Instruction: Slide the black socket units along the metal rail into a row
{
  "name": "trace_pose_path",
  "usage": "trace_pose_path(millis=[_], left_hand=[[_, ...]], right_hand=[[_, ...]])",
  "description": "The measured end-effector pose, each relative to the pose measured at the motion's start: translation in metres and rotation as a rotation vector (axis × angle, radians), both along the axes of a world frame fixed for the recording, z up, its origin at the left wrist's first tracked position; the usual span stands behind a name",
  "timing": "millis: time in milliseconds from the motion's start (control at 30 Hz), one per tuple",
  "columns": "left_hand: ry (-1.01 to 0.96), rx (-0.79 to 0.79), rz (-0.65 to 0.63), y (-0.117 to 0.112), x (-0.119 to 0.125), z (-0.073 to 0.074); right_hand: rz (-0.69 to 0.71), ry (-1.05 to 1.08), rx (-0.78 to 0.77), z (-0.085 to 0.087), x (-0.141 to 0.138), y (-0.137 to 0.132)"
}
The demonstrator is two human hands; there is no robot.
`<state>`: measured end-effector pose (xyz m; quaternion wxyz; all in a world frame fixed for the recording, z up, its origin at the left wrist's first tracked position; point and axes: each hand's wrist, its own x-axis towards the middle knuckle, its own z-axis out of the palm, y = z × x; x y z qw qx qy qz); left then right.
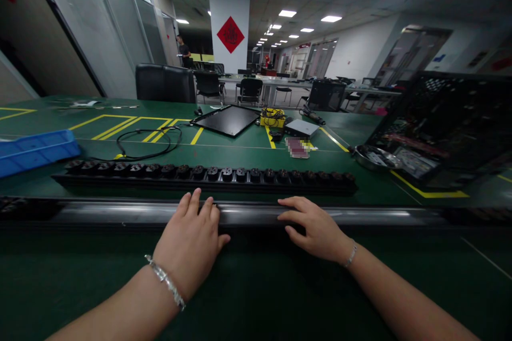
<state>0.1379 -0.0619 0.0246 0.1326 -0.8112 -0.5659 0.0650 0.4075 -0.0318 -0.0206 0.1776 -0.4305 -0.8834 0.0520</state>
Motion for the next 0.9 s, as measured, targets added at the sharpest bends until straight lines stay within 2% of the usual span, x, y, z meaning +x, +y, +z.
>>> trace_pose_path(millis=[233,367,500,733,900], left_hand=[[-0.001,-0.1,0.111,0.02,-0.032,0.022],[0.017,-0.151,0.197,0.023,-0.036,0.027],[0.029,-0.184,0.259,0.021,-0.029,0.024],[0.121,-0.145,0.293,0.005,-0.008,0.007],[0.099,-0.196,0.289,0.0,-0.006,0.008]], right_hand=[[0.002,0.002,0.007,0.0,0.0,0.0],[-0.003,0.001,0.004,0.0,0.0,-0.001],[-0.002,-0.005,0.0,0.001,0.0,-0.001],[-0.004,-0.001,0.0,0.001,-0.001,-0.001],[0.004,-0.009,0.012,0.001,-0.001,-0.001]])
